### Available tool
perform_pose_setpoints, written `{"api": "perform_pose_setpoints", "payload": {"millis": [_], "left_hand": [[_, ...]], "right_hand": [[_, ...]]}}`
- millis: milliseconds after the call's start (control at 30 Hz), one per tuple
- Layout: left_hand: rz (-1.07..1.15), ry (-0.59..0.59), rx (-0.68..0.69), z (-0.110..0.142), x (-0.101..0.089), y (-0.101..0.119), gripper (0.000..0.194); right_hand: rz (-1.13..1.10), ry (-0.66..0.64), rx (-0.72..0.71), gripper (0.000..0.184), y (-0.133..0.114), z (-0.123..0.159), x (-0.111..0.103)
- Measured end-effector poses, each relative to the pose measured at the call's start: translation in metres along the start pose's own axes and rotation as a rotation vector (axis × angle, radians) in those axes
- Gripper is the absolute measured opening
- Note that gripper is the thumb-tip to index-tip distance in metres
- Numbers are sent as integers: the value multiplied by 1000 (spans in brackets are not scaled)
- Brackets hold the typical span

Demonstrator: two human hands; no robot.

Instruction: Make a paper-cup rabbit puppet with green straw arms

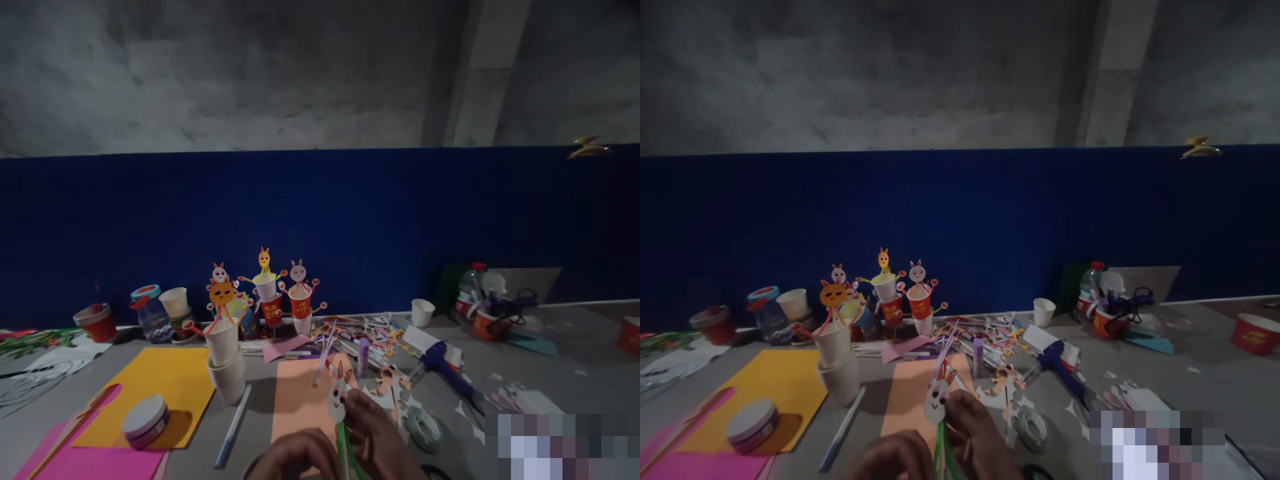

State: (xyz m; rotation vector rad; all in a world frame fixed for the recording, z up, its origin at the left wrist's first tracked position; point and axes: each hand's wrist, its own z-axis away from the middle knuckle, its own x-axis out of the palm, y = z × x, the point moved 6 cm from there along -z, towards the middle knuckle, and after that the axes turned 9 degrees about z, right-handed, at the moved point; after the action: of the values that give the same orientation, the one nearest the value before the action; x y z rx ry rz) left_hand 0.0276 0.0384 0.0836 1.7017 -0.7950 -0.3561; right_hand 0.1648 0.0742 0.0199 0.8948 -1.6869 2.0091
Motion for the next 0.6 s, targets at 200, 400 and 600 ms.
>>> {"api": "perform_pose_setpoints", "payload": {"millis": [200, 400, 600], "left_hand": [[216, 117, -187, -23, -15, -22, 33], [224, 340, -234, -27, -21, -54, 51], [217, 520, -163, -21, -25, -58, 49]], "right_hand": [[74, 9, -25, 38, 0, -4, 3], [220, 14, -78, 31, -13, -4, 5], [268, -3, -128, 29, -36, -6, 9]]}}
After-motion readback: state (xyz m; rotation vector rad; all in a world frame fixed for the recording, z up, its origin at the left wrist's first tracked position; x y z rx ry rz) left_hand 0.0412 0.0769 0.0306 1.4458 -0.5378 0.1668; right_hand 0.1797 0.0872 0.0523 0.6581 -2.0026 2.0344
